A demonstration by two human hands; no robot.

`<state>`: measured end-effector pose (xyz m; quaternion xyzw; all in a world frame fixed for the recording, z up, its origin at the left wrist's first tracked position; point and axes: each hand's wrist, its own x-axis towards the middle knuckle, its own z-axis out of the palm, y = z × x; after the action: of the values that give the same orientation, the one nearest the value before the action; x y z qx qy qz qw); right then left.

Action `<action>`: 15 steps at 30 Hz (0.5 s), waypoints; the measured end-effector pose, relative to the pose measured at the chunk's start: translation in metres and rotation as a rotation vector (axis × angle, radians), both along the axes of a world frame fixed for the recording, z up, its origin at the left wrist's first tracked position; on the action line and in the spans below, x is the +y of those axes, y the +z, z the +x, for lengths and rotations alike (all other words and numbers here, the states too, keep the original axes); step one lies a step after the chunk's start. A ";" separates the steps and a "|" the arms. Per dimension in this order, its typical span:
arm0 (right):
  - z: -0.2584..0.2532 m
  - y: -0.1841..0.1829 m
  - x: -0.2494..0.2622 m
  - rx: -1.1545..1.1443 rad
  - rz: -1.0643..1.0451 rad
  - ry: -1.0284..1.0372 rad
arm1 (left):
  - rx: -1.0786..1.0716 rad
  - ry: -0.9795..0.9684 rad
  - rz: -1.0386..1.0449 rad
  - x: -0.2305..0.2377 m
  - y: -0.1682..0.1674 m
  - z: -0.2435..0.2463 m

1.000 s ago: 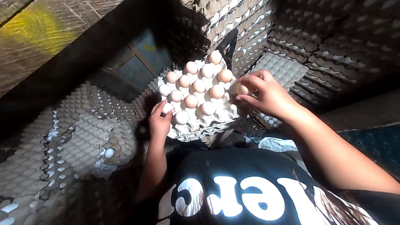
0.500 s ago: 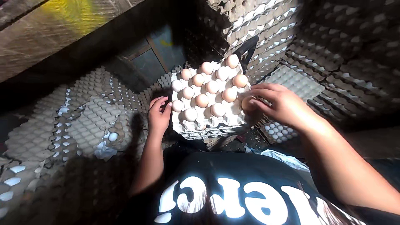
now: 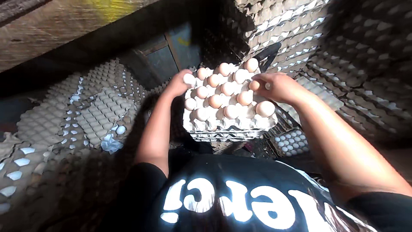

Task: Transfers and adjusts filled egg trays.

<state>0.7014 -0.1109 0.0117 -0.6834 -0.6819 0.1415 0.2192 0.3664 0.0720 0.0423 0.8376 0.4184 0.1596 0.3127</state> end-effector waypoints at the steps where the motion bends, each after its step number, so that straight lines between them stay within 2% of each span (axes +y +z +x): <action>1: 0.003 0.000 -0.002 0.096 0.011 -0.018 | -0.220 0.052 -0.095 -0.003 0.003 -0.007; 4: 0.007 0.000 -0.010 0.569 0.024 -0.121 | -0.826 0.247 -0.406 -0.011 0.015 -0.018; 6: 0.006 0.003 -0.009 0.769 0.022 -0.172 | -0.952 0.374 -0.437 -0.011 0.019 -0.016; 8: 0.005 0.009 -0.007 0.596 0.001 -0.179 | -0.826 0.442 -0.290 -0.009 0.016 -0.006; 11: 0.006 0.010 0.002 0.193 -0.035 -0.090 | -0.462 0.411 -0.052 -0.009 0.002 0.010; 15: 0.005 0.013 0.010 -0.003 -0.078 -0.012 | 0.065 0.282 0.104 -0.017 -0.009 0.026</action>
<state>0.7059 -0.1006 0.0250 -0.6959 -0.6719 0.1654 0.1922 0.3923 0.0548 0.0338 0.7902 0.5332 0.1961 0.2298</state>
